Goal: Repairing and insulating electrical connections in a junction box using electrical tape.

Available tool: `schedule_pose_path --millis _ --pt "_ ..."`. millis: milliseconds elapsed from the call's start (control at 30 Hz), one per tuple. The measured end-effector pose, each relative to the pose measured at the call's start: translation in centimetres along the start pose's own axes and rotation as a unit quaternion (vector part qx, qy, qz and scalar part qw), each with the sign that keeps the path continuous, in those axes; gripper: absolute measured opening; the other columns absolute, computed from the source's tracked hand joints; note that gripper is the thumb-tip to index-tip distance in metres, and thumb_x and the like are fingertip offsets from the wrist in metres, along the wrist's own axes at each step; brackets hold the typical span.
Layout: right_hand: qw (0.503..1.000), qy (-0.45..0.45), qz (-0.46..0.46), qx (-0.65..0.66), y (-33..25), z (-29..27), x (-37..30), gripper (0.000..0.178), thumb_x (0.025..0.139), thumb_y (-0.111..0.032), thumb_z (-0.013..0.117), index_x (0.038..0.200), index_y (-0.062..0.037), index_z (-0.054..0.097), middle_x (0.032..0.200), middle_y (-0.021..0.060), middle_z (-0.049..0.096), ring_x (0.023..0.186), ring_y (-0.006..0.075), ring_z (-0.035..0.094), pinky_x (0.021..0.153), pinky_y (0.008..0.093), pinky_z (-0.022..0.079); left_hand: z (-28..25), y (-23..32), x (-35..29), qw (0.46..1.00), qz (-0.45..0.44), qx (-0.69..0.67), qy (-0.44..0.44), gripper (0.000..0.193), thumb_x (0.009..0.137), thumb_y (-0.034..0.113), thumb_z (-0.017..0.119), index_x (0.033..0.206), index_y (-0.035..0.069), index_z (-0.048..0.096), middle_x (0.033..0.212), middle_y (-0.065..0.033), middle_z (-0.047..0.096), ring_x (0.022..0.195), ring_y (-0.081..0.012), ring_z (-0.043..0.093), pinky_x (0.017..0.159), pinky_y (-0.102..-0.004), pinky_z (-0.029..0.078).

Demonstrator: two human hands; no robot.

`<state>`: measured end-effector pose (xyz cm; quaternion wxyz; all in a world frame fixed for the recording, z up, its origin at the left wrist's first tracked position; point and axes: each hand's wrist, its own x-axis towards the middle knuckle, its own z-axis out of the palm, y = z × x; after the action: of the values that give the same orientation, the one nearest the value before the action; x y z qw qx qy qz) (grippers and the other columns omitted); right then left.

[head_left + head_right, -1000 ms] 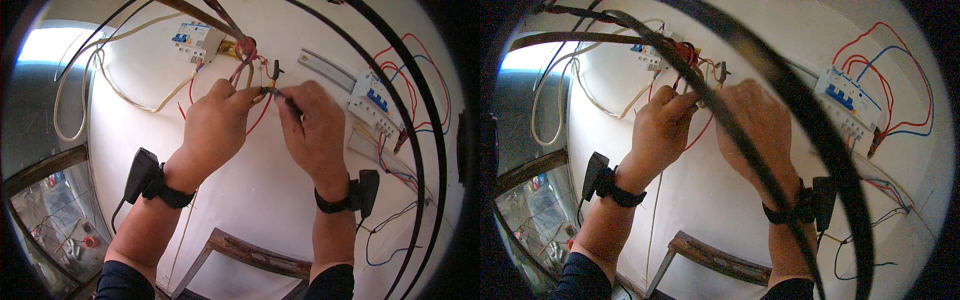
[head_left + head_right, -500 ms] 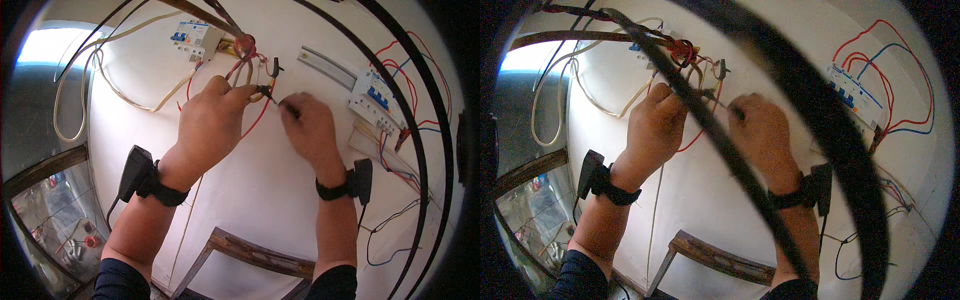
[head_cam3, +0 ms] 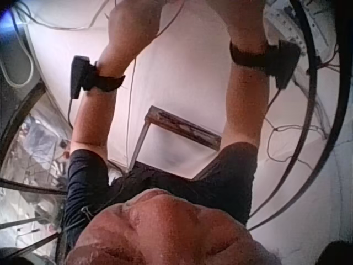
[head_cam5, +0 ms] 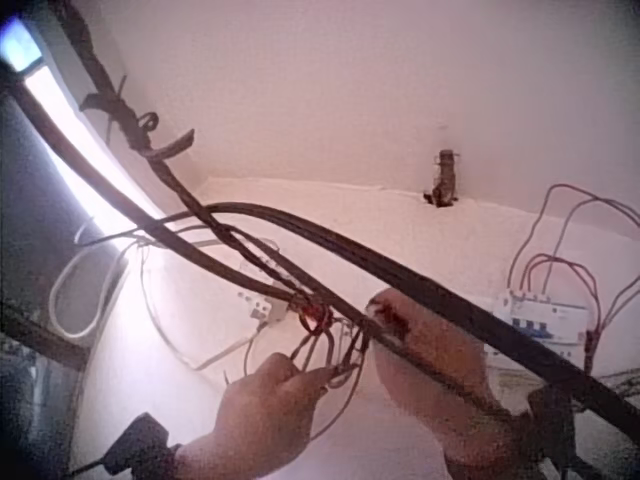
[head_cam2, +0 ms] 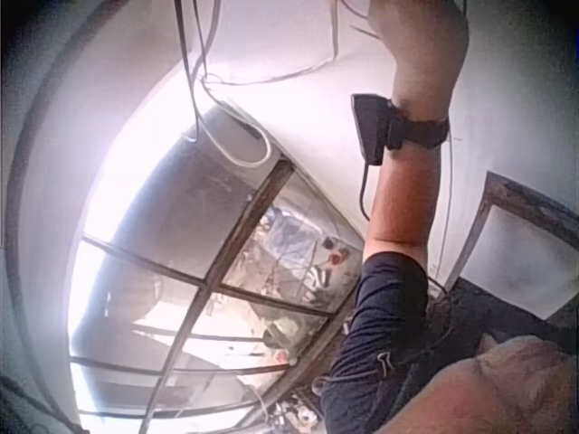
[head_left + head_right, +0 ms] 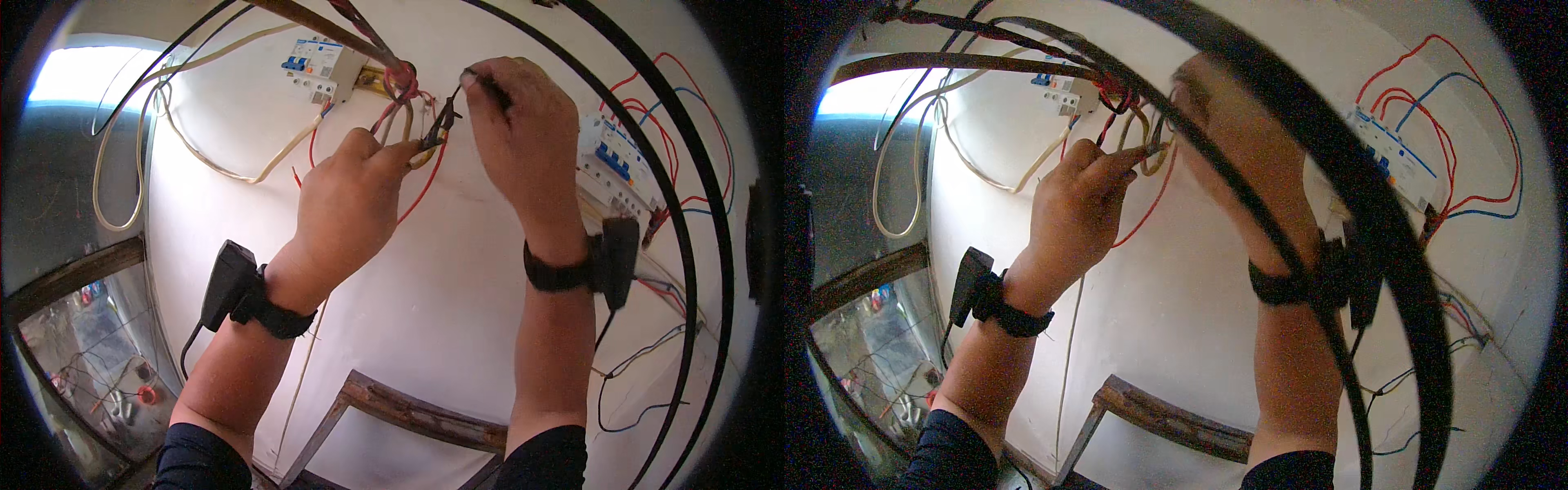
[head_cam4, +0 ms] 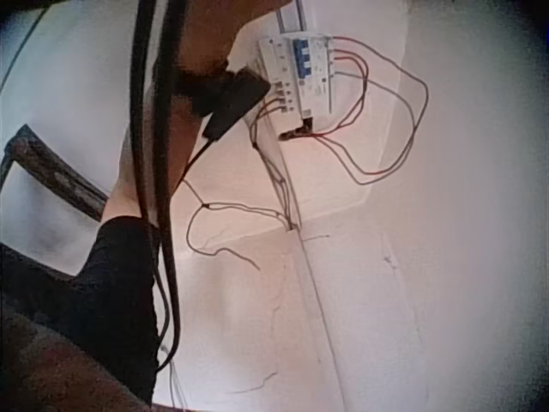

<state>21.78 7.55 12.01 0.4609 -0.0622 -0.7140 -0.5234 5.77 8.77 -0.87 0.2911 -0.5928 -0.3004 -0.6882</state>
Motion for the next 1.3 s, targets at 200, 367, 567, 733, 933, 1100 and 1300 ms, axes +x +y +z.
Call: schedule_pose_path --millis 200,367,567,733,933,1100,1300 --pt "0.977 -0.114 0.115 -0.137 1.2 -1.1 -4.7 0.021 0.096 -0.021 0.066 0.099 -0.0011 0.072 0.092 0.0179 0.071 0.079 0.0342 0.069 0.074 0.043 0.054 -0.2 -0.9 0.1 0.999 0.026 0.013 0.018 0.025 0.088 0.006 0.066 0.11 0.015 0.076 0.088 -0.0093 0.06 0.068 -0.0301 0.066 0.059 -0.0409 0.054" --pt "0.931 -0.273 0.236 -0.059 -1.4 -2.2 -10.2 0.01 0.087 -0.011 0.068 0.096 -0.0047 0.069 0.089 0.0165 0.066 0.083 0.0397 0.066 0.074 0.0459 0.053 0.0 -0.9 -0.3 1.0 0.019 0.004 0.013 0.025 0.089 0.006 0.065 0.109 0.016 0.076 0.087 -0.0092 0.06 0.07 -0.0302 0.066 0.06 -0.0406 0.054" --pt "0.98 -0.181 0.048 0.061 -8.2 -6.1 -5.0 0.015 0.083 -0.002 0.071 0.095 -0.0089 0.066 0.083 0.0079 0.061 0.069 0.0288 0.065 0.061 0.0377 0.053 0.4 -0.8 -0.6 1.0 0.014 -0.016 0.018 0.023 0.091 0.009 0.066 0.111 0.017 0.075 0.089 -0.01 0.06 0.069 -0.0314 0.066 0.059 -0.042 0.054" --pt "0.999 -0.018 -0.026 0.03 -4.9 -4.3 -0.8 0.008 0.091 -0.006 0.07 0.097 -0.0081 0.067 0.086 0.0064 0.065 0.067 0.0225 0.064 0.06 0.0327 0.051 0.3 -0.6 -0.4 1.0 -0.017 -0.019 0.002 0.022 0.09 0.004 0.071 0.111 0.01 0.075 0.087 -0.0117 0.062 0.074 -0.0332 0.066 0.063 -0.0425 0.053" --pt "0.986 0.025 0.112 -0.123 1.7 -1.7 -1.8 0.017 0.097 -0.022 0.067 0.099 -0.0047 0.07 0.085 0.0107 0.068 0.071 0.0241 0.066 0.067 0.0349 0.053 -0.1 -0.3 -0.1 1.0 -0.006 -0.028 0.009 0.022 0.089 0.004 0.072 0.11 0.009 0.075 0.088 -0.0126 0.061 0.073 -0.0319 0.065 0.062 -0.0425 0.052" --pt "0.957 -0.1 0.164 -0.219 0.4 -1.4 -4.4 0.013 0.091 -0.014 0.068 0.091 -0.0033 0.06 0.083 0.019 0.066 0.081 0.0371 0.069 0.069 0.0478 0.056 -0.6 -0.8 -0.2 1.0 0.008 -0.007 0.005 0.022 0.09 0.005 0.069 0.11 0.011 0.075 0.089 -0.0113 0.06 0.071 -0.0312 0.065 0.062 -0.0417 0.053" --pt "0.961 -0.197 0.17 -0.094 -3.0 -2.1 -6.3 0.026 0.086 -0.009 0.07 0.111 -0.0047 0.065 0.101 0.0133 0.064 0.081 0.0323 0.067 0.07 0.0431 0.055 -0.3 -1.1 -0.5 1.0 0.012 -0.005 -0.002 0.024 0.09 0.007 0.066 0.111 0.014 0.075 0.089 -0.0098 0.059 0.069 -0.0309 0.064 0.061 -0.0411 0.054"
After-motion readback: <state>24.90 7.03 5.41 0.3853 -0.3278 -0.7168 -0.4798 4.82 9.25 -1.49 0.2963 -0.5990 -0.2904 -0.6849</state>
